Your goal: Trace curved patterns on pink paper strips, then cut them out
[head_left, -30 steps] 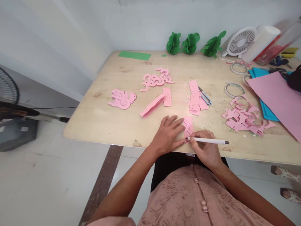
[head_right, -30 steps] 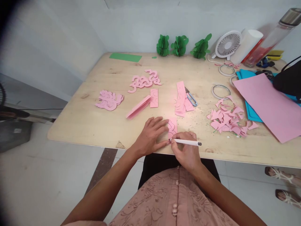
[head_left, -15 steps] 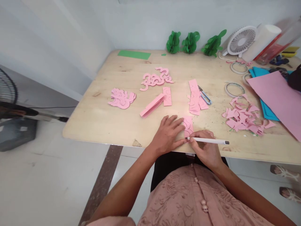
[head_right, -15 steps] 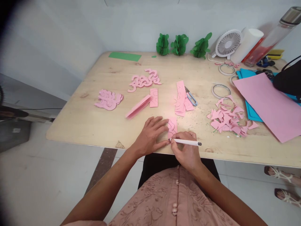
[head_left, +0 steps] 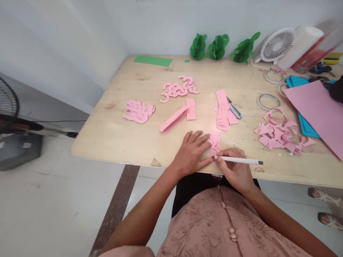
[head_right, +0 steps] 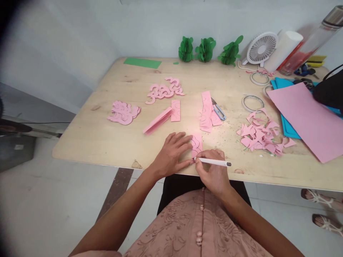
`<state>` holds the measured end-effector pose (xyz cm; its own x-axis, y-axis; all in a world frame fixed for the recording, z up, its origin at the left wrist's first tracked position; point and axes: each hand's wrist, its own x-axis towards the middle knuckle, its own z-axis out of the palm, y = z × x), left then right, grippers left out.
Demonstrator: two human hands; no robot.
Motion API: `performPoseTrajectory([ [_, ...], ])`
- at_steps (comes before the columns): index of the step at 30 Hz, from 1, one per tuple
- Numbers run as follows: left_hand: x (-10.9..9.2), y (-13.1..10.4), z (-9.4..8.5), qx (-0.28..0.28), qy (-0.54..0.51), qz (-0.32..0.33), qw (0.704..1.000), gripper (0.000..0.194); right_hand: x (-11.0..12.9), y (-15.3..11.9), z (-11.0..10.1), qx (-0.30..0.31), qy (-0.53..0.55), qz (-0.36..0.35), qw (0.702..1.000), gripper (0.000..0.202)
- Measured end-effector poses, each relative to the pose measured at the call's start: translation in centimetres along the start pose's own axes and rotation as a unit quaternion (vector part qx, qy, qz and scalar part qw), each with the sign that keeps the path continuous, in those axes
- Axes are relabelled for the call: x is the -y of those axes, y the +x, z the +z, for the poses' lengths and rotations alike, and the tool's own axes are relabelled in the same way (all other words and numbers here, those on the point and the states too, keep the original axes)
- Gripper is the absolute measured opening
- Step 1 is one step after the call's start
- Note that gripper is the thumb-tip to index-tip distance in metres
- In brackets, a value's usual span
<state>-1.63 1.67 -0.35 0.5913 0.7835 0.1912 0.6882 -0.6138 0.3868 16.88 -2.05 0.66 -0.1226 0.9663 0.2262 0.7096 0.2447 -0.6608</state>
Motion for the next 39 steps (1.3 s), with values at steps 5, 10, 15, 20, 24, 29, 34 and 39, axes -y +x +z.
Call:
performPoseTrajectory([
  [5,0.0,0.0,0.0,0.001,0.0,-0.001,1.0,0.034,0.0,0.0,0.0,0.001,0.003,-0.001,1.0,0.013],
  [10,-0.1,0.0,0.0,-0.003,-0.003,-0.005,1.0,0.032,-0.1,-0.1,-0.2,0.001,-0.001,0.002,1.0,0.012],
  [15,-0.1,0.0,-0.1,-0.003,-0.003,-0.006,1.0,0.033,-0.3,-0.2,-0.3,0.001,-0.006,0.006,1.0,0.013],
  [20,-0.1,0.0,-0.1,-0.002,-0.002,-0.006,1.0,0.033,-0.3,-0.3,-0.4,-0.008,-0.006,0.013,1.0,0.014],
  [24,-0.1,0.0,0.0,-0.002,-0.004,-0.006,1.0,0.034,-0.3,-0.3,-0.4,-0.014,-0.003,0.015,1.0,0.014],
  [29,0.0,0.0,0.0,0.001,-0.006,-0.004,1.0,0.034,-0.6,-0.6,-0.6,-0.045,0.012,0.03,0.998,0.013],
  [34,-0.1,0.0,0.0,0.004,-0.004,-0.004,1.0,0.032,-1.0,-0.9,-0.8,-0.079,0.029,0.044,0.996,0.014],
  [39,-0.2,0.0,0.1,-0.009,0.005,0.006,1.0,0.033,-1.2,-1.1,-0.8,-0.055,0.007,-0.047,0.997,0.019],
])
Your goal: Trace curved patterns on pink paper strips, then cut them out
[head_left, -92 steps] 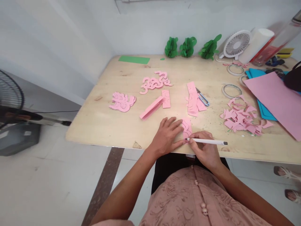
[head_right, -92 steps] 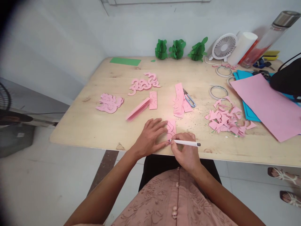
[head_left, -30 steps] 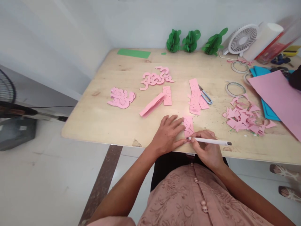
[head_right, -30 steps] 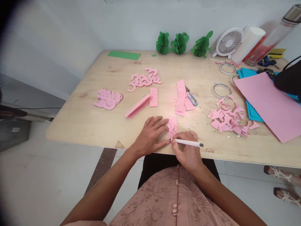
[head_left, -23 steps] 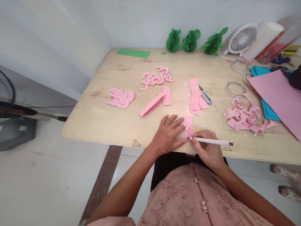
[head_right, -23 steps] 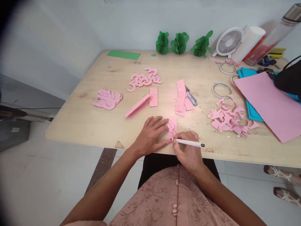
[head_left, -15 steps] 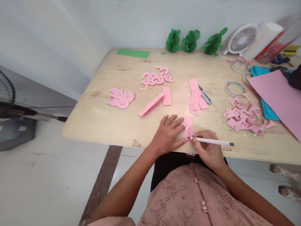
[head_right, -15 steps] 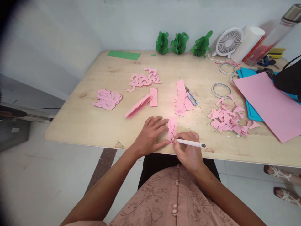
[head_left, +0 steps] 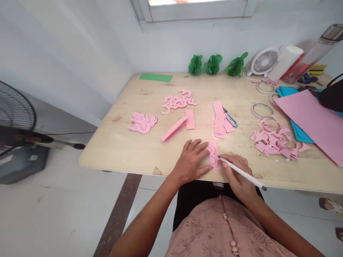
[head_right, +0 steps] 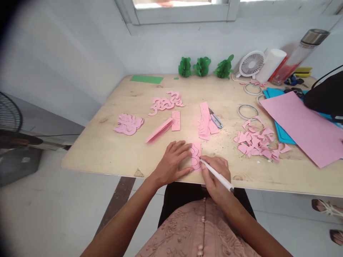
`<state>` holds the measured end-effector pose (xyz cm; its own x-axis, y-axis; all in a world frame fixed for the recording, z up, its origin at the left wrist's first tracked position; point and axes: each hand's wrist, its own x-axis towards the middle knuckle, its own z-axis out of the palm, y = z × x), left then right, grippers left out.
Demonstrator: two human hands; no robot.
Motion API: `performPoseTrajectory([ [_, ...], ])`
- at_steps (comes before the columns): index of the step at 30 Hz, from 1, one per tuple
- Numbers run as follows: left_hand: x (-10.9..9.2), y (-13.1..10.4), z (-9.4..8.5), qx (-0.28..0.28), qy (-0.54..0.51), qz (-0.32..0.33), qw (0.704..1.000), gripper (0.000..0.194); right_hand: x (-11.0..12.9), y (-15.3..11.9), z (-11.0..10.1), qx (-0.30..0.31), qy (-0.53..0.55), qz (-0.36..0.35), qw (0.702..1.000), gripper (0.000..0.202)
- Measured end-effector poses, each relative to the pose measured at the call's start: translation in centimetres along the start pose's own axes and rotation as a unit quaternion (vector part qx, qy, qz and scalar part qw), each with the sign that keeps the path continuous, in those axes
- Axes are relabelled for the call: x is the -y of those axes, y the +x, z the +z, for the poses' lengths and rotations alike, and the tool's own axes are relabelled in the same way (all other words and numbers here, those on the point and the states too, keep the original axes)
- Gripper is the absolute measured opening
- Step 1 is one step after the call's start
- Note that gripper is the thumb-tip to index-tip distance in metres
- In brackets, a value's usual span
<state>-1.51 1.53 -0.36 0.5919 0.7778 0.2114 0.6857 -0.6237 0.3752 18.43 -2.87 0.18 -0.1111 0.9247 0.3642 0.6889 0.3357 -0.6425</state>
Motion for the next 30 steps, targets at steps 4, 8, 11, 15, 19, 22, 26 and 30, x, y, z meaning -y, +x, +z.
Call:
performPoseTrajectory([
  [4,-0.1,-0.1,0.1,-0.013,0.007,0.0,1.0,0.034,-0.3,-0.4,0.1,0.007,-0.021,-0.064,0.998,0.028],
  [8,-0.4,-0.1,0.0,-0.031,-0.004,0.001,1.0,0.032,-0.8,-0.8,0.4,-0.014,-0.024,-0.079,0.996,0.029],
  [11,-0.4,-0.2,0.1,-0.06,-0.017,-0.002,0.998,0.027,-1.1,-0.9,0.7,-0.036,-0.027,-0.082,0.996,0.03],
  [15,-0.6,-0.3,0.5,-0.098,-0.033,-0.017,0.995,0.023,-1.3,-1.0,1.0,-0.05,-0.044,-0.096,0.993,0.032],
  [19,-1.7,0.1,1.0,-0.094,-0.014,-0.032,0.995,0.029,-1.3,-0.9,1.1,-0.034,-0.058,-0.095,0.993,0.033],
  [22,-3.0,0.3,1.0,-0.073,0.007,-0.026,0.997,0.037,-1.5,-1.0,1.1,-0.02,-0.056,-0.093,0.994,0.033],
  [26,-4.1,-0.2,1.1,-0.05,0.072,-0.024,0.996,0.035,-1.8,-1.1,1.2,-0.009,-0.048,-0.1,0.994,0.035],
  [30,-4.4,-1.6,1.4,-0.042,0.126,-0.038,0.99,0.038,-2.0,-1.2,1.3,0.002,-0.06,-0.109,0.992,0.038],
])
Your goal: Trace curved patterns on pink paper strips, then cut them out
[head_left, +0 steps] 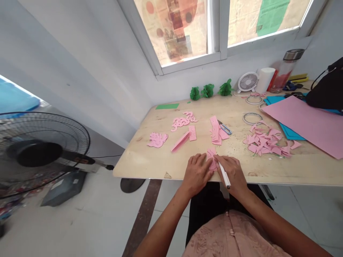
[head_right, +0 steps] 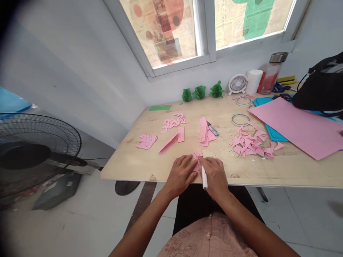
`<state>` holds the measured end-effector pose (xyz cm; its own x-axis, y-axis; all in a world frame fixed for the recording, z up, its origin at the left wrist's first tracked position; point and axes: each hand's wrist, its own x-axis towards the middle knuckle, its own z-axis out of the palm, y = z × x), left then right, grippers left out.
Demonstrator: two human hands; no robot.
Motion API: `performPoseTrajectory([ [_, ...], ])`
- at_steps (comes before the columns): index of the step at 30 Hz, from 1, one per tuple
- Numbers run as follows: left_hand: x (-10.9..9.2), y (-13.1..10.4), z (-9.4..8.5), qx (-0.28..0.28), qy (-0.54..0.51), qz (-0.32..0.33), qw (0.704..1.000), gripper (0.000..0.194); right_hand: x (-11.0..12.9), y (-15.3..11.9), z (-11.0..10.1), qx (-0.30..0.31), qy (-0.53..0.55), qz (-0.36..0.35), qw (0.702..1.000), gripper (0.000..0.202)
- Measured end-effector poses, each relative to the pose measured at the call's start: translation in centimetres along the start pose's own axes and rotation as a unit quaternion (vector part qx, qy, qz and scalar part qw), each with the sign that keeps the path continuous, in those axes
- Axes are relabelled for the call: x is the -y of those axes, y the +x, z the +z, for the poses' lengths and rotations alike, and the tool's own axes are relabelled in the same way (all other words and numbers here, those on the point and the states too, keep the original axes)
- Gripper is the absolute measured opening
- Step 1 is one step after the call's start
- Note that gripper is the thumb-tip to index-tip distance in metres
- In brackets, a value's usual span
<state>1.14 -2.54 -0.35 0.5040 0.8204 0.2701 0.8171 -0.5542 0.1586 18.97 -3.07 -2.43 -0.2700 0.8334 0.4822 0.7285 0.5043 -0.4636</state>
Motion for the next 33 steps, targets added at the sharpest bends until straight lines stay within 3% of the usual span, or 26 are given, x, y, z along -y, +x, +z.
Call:
performPoseTrajectory([
  [5,-0.1,-0.8,0.2,-0.013,0.004,-0.001,1.0,0.036,0.1,-0.1,0.1,0.002,-0.021,-0.007,1.0,0.039],
  [9,-0.1,-0.2,0.3,-0.036,-0.013,0.019,0.999,0.018,0.1,-0.2,0.2,0.001,-0.04,-0.015,0.999,0.039],
  [16,-0.3,0.9,0.4,-0.009,-0.021,0.024,0.999,0.014,0.1,-0.3,0.4,-0.008,-0.073,-0.023,0.997,0.039],
  [23,-0.2,1.1,-0.6,0.012,-0.059,-0.06,0.996,0.01,0.3,-0.2,0.5,-0.008,-0.077,-0.02,0.997,0.039],
  [33,1.4,-1.2,-2.2,0.0,-0.212,-0.177,0.961,0.009,-0.1,-0.2,0.5,-0.009,-0.039,0.001,0.999,0.038],
])
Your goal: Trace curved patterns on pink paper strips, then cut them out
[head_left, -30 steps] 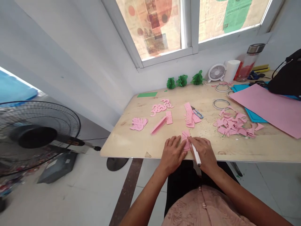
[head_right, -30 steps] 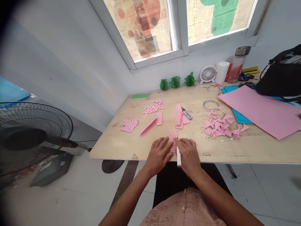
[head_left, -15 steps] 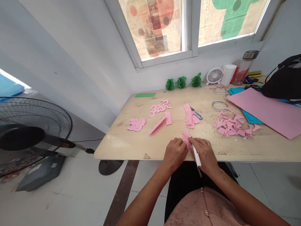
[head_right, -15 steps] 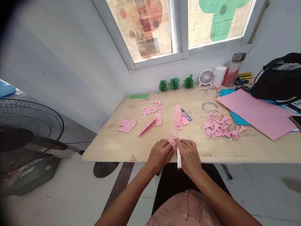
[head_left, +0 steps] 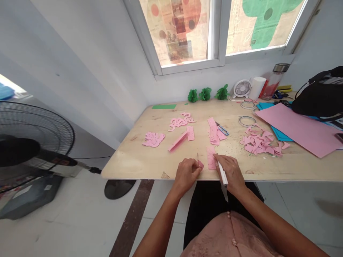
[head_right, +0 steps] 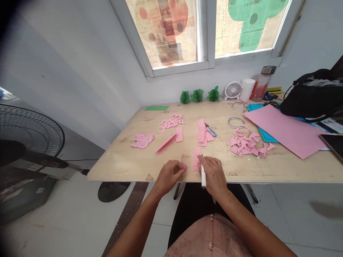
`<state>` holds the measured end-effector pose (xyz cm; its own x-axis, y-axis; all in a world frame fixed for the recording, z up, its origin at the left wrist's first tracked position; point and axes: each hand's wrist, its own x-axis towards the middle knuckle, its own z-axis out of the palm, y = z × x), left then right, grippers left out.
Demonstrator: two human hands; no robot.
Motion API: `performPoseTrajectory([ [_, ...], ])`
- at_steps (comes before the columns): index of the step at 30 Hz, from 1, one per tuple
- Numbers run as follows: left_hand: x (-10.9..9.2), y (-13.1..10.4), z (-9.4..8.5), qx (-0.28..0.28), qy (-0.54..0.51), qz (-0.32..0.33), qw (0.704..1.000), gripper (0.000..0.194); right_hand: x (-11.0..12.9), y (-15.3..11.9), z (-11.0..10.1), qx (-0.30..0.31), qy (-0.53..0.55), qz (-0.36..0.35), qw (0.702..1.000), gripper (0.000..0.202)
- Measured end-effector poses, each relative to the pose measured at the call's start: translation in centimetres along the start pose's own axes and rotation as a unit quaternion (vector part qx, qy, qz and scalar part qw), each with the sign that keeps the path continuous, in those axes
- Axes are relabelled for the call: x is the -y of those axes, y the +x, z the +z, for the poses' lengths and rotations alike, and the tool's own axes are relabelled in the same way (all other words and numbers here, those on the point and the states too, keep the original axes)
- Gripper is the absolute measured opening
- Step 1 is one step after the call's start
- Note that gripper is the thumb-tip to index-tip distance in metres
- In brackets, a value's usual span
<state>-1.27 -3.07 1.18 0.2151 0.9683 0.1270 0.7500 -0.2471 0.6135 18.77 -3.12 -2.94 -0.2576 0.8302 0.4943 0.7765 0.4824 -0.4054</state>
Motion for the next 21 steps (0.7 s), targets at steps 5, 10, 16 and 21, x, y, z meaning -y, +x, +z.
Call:
performPoseTrajectory([
  [5,0.6,-0.4,0.1,-0.007,-0.081,-0.011,0.997,0.014,-0.2,-0.3,-0.7,-0.065,0.036,0.02,0.997,0.033],
  [10,0.8,-0.5,0.7,-0.015,-0.13,-0.015,0.991,0.016,0.2,-1.5,-1.9,-0.073,0.033,-0.015,0.997,0.032],
  [16,0.8,-0.8,0.8,-0.02,-0.157,-0.022,0.987,0.013,0.4,-2.4,-2.2,-0.005,-0.004,-0.088,0.996,0.037],
  [21,0.6,-1.2,0.8,-0.028,-0.162,-0.029,0.986,0.012,0.4,-0.7,-1.6,0.057,-0.062,-0.111,0.99,0.037],
])
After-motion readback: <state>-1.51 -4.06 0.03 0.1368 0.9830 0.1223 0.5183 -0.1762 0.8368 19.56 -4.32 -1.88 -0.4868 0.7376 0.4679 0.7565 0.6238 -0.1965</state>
